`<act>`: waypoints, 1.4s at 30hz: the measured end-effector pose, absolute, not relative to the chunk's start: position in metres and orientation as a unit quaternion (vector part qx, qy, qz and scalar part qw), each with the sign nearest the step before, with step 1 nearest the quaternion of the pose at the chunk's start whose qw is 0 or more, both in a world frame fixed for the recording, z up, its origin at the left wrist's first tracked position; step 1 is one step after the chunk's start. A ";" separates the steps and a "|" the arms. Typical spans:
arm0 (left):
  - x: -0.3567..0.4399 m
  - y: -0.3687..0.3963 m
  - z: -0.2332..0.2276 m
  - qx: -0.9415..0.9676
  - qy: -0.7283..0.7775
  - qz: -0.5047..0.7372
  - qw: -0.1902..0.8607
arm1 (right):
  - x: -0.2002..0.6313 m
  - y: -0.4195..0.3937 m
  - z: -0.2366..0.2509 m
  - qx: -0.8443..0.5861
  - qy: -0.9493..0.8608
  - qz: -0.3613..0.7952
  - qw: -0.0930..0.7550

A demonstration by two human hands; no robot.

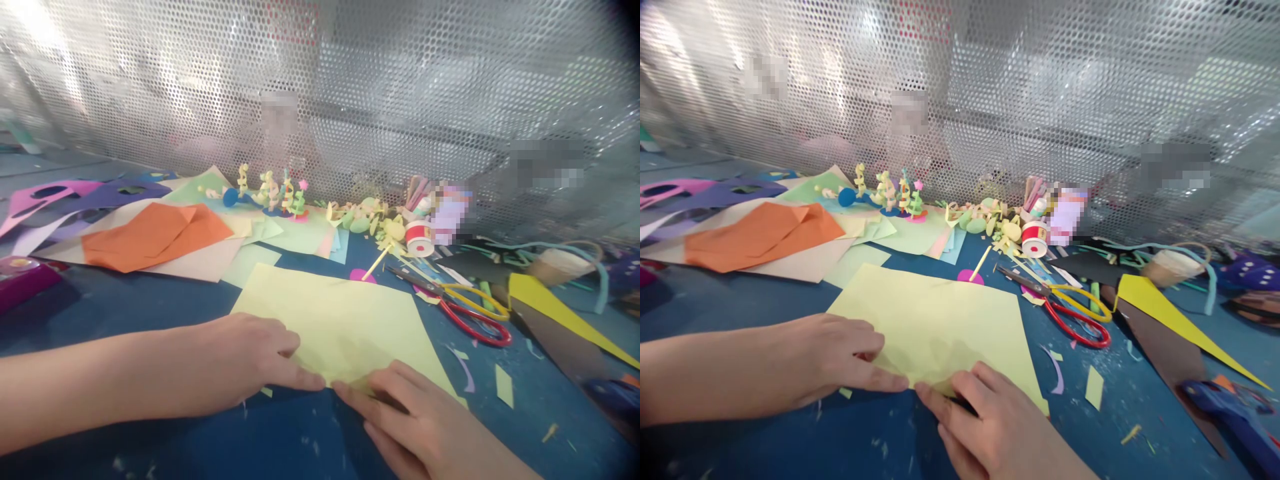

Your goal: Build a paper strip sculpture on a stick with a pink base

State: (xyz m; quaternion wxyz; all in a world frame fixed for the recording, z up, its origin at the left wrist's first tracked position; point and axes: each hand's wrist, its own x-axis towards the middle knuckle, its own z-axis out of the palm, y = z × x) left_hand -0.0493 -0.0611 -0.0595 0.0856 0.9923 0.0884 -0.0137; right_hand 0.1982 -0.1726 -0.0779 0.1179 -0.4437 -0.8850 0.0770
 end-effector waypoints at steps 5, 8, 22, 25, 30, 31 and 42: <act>-0.051 -0.063 -0.064 0.994 0.103 -0.011 0.046 | 0.200 -0.174 -0.078 -0.447 -0.875 0.070 0.176; -0.056 -0.060 -0.065 0.992 0.104 0.001 0.065 | 0.201 -0.175 -0.080 -0.454 -0.863 0.066 0.212; -0.072 -0.044 -0.065 0.944 0.139 0.032 0.298 | 0.173 -0.154 -0.077 -0.377 -0.918 0.023 0.120; -0.076 -0.041 -0.067 0.937 0.145 0.043 0.316 | 0.171 -0.149 -0.080 -0.386 -0.914 0.046 0.116; -0.084 -0.033 -0.058 0.903 0.166 0.019 0.397 | 0.171 -0.149 -0.083 -0.386 -0.913 0.045 0.124; -0.086 -0.032 -0.056 0.896 0.170 0.013 0.410 | 0.171 -0.149 -0.084 -0.384 -0.914 0.042 0.125; -0.095 -0.023 -0.058 0.892 0.187 -0.006 0.411 | 0.170 -0.147 -0.085 -0.395 -0.909 0.043 0.127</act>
